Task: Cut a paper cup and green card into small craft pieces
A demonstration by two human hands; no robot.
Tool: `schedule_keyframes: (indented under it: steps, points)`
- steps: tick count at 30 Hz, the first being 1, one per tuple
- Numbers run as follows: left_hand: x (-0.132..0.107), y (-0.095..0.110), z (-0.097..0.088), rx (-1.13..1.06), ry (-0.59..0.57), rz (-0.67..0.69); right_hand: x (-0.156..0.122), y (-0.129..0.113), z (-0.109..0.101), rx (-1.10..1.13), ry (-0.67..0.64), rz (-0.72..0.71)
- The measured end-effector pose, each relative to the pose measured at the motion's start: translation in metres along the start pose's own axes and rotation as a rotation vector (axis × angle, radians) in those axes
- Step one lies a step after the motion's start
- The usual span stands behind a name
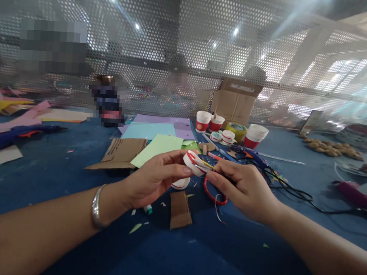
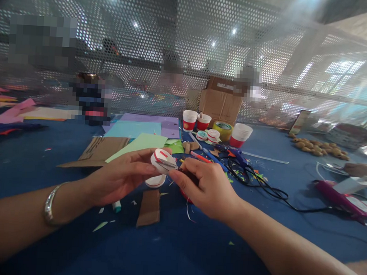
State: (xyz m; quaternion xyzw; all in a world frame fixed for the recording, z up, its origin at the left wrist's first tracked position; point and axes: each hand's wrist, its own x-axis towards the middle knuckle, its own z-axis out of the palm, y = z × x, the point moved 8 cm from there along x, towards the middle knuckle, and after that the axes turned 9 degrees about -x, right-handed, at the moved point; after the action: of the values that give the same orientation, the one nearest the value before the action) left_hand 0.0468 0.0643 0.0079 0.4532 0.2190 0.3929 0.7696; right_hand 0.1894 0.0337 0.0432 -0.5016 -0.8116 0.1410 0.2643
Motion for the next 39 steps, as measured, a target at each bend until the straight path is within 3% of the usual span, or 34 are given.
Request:
schedule_keyframes:
  steps: [18, 34, 39]
  points:
    - [-0.002, -0.005, 0.002, 0.033, 0.074, -0.012, -0.001, 0.001, -0.001, 0.014, 0.002, 0.014]
    - [-0.005, 0.006, -0.012, 0.136, 0.179, 0.202, 0.001, -0.002, 0.001, -0.005, 0.033, -0.030]
    - [-0.006, 0.005, -0.010, 0.152, 0.174, 0.193, 0.000, -0.004, 0.003, 0.011, 0.046, -0.036]
